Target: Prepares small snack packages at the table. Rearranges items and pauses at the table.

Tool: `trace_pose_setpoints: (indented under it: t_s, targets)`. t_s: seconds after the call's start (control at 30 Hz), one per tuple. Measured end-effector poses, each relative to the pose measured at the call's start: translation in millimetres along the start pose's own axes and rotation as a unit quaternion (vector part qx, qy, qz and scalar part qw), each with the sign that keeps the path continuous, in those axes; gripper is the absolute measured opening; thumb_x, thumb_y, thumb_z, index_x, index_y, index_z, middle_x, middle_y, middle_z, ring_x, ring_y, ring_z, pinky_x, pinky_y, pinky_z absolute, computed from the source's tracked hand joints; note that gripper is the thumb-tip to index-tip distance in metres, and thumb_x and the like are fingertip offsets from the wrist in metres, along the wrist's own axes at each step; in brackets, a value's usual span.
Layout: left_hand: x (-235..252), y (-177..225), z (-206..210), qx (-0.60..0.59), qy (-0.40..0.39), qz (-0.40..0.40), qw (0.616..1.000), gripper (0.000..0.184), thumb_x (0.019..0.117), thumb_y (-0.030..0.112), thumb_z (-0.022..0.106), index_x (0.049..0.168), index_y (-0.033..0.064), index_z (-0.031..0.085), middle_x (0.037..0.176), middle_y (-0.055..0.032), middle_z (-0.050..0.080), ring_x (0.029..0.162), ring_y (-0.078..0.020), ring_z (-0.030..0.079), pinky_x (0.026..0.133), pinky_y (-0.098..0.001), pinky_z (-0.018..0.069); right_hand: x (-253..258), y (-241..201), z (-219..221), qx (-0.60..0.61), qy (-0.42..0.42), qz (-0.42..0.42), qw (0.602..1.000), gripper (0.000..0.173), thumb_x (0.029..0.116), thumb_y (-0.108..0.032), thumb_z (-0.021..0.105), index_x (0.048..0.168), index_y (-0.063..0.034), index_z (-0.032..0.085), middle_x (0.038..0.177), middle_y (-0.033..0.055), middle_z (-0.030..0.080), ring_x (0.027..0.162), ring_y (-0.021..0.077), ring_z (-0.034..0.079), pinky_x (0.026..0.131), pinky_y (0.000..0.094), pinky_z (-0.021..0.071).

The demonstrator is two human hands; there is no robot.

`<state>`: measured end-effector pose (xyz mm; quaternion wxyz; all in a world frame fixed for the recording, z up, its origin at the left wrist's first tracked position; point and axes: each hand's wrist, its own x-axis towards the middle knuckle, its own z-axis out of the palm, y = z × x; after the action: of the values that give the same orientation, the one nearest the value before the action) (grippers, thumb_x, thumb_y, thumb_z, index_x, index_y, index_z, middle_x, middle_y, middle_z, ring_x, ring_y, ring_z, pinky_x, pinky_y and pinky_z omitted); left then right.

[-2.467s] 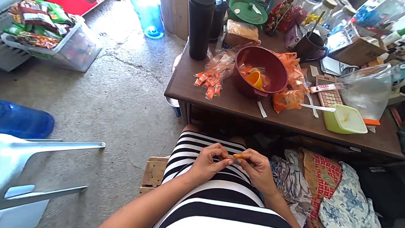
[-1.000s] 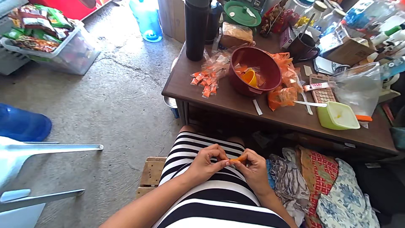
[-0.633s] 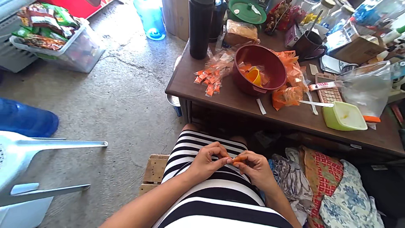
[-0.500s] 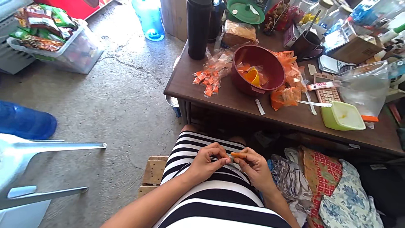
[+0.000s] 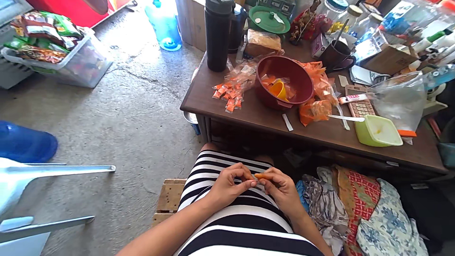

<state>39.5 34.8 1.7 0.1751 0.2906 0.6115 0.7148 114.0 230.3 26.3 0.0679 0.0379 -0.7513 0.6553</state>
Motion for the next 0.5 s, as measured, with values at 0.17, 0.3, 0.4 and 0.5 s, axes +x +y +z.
trace_pose_setpoints:
  t_s: [0.17,0.3,0.4,0.5]
  targets:
    - [-0.5,0.2,1.3,0.002,-0.015,0.0,1.0,0.014,0.0926,0.013,0.073,0.088,0.0,0.073,0.096,-0.0011,0.069,0.094,-0.0007,0.064,0.084,-0.0171,0.0531,-2.6,0.5,3.3,-0.052,0.064,-0.005,0.997,0.011,0.0873,-0.018,0.079,0.087,-0.0073,0.077,0.081,-0.0063,0.064,0.07,-0.0066,0.057,0.064,0.0077,0.0493]
    - [1.4,3.1,1.9,0.005,-0.016,0.0,1.0,0.015,0.0933,0.014,0.073,0.089,-0.0001,0.073,0.096,-0.001,0.069,0.094,-0.0007,0.064,0.084,-0.0171,0.053,1.6,-1.8,5.3,-0.015,0.102,0.019,0.995,0.026,0.0969,-0.03,0.069,0.076,-0.0145,0.066,0.075,-0.0113,0.055,0.065,-0.0075,0.052,0.058,0.008,0.0457]
    - [1.6,4.4,-0.1,0.006,0.005,-0.007,1.0,0.014,0.0934,0.014,0.073,0.088,0.0009,0.073,0.095,0.0007,0.068,0.092,0.0002,0.063,0.083,-0.0168,0.0535,4.4,-2.3,-1.5,0.034,0.096,0.031,0.994,0.032,0.1077,-0.033,0.051,0.092,-0.012,0.07,0.081,-0.0104,0.06,0.065,-0.0054,0.054,0.06,0.011,0.0485]
    - [1.4,4.4,-0.9,0.006,0.014,-0.012,1.0,0.014,0.0936,0.013,0.073,0.088,0.0009,0.072,0.096,0.0008,0.068,0.091,0.0003,0.064,0.083,-0.0166,0.0536,3.6,-0.2,-3.3,0.042,0.077,0.038,0.995,0.028,0.1047,-0.034,0.057,0.099,-0.011,0.071,0.089,-0.0099,0.063,0.068,-0.0062,0.055,0.061,0.0103,0.0488]
